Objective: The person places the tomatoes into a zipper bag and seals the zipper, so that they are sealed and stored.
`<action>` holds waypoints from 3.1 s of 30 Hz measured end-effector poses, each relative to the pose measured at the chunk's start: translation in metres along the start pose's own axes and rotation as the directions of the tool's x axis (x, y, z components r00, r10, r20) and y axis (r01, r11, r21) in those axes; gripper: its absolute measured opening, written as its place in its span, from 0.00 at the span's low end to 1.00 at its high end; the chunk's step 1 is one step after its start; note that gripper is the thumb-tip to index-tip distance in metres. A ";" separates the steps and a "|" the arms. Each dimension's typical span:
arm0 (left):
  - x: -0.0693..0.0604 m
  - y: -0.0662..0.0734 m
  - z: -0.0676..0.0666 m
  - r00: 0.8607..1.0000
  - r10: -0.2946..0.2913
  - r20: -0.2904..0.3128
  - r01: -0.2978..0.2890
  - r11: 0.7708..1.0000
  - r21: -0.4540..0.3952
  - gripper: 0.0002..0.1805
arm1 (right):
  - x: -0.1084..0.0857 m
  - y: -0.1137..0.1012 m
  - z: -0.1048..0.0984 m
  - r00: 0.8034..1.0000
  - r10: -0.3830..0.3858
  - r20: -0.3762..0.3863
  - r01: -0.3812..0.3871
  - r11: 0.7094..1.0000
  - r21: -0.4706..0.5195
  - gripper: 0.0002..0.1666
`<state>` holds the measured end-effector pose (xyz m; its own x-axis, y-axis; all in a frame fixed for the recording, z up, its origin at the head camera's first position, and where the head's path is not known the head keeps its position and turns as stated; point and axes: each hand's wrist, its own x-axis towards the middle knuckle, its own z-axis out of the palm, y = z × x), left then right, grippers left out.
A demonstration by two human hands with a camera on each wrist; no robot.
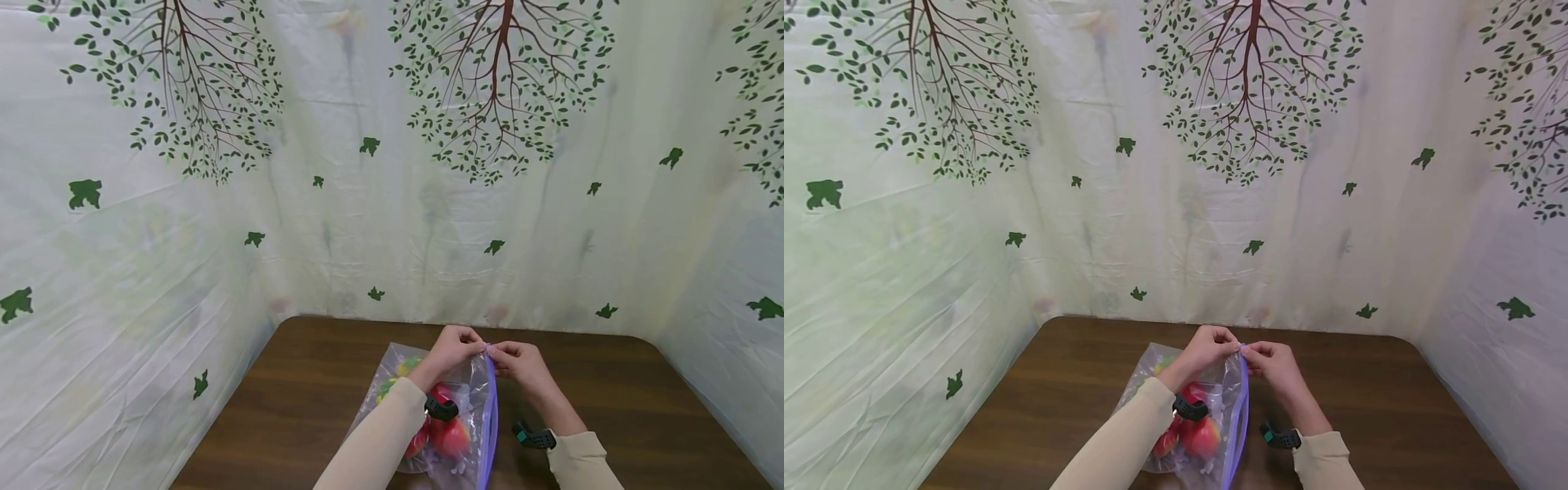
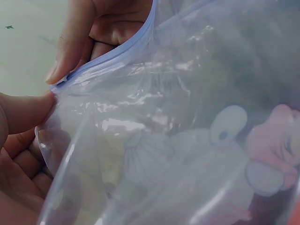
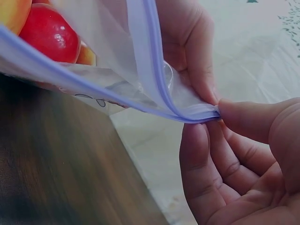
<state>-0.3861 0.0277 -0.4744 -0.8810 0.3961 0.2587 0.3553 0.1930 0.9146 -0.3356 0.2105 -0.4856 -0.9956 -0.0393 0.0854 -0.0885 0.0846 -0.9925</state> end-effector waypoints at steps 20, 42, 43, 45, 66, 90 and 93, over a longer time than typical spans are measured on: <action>0.001 -0.004 -0.008 0.997 -0.010 -0.079 0.008 1.000 -0.026 0.05 | 0.001 0.001 0.004 0.996 -0.012 0.087 0.012 1.000 0.001 0.20; 0.002 -0.011 -0.014 0.986 -0.035 -0.162 0.036 0.999 0.002 0.04 | -0.007 -0.006 0.007 0.982 -0.032 0.185 0.041 0.998 -0.048 0.17; 0.002 -0.011 -0.015 0.985 -0.033 -0.167 0.034 0.999 0.007 0.04 | -0.009 -0.011 0.007 0.980 -0.040 0.197 0.050 0.998 -0.042 0.17; 0.002 -0.011 -0.016 0.984 -0.035 -0.175 0.038 0.999 0.017 0.04 | -0.013 -0.018 0.009 0.976 -0.046 0.214 0.057 0.997 -0.046 0.17; 0.004 -0.012 -0.031 0.971 -0.076 -0.225 0.072 0.997 -0.027 0.06 | -0.008 -0.005 0.012 0.968 -0.097 0.232 0.127 0.985 -0.120 0.17; 0.007 -0.012 -0.041 0.958 -0.107 -0.265 0.109 0.994 -0.004 0.07 | -0.010 -0.003 0.010 0.955 -0.109 0.276 0.144 0.984 -0.109 0.15; 0.007 -0.012 -0.042 0.960 -0.110 -0.258 0.113 0.994 -0.003 0.07 | -0.015 -0.002 0.010 0.958 -0.094 0.271 0.128 0.986 -0.110 0.15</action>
<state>-0.4096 -0.0098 -0.4710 -0.9654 0.1269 0.2280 0.2525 0.2337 0.9390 -0.3205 0.2007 -0.4856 -0.9368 -0.3157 0.1510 -0.2177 0.1881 -0.9577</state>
